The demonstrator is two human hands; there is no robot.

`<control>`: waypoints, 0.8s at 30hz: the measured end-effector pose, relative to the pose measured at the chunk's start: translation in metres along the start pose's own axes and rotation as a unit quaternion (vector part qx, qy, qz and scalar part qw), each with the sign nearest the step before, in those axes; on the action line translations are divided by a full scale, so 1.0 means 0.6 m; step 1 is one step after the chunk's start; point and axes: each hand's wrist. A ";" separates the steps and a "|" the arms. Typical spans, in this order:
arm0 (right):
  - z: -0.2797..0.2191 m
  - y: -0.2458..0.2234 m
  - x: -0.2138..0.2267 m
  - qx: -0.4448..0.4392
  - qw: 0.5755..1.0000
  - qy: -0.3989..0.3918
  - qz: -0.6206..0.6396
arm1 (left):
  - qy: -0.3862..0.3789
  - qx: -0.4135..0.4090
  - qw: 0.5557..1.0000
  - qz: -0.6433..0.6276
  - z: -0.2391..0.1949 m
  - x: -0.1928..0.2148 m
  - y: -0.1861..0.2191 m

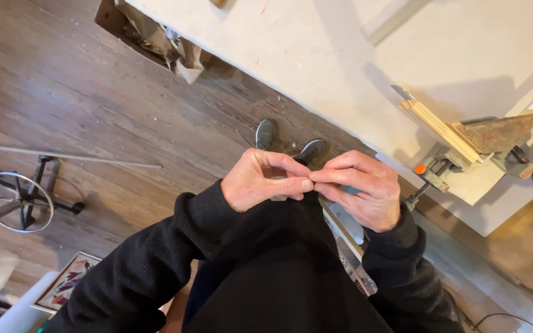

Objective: The person picks up white frame molding strips from a workbench, applies glue from a bottle along the edge of a strip, fits two mitered pieces together at a corner, and secures the joint in a miter clamp on the bench. They tighten the clamp, tap the joint with a hammer, then release the clamp and handle the joined corner piece.

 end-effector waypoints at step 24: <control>-0.065 0.106 -0.009 -0.115 0.916 0.115 0.367 | -0.052 0.061 0.992 -0.101 0.099 -0.029 -0.026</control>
Point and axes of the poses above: each hand's wrist, its own z-axis towards the middle knuckle, its own x-axis out of the back of the hand, y = z × x, and after that the axes turned 2 degrees about y, right-handed
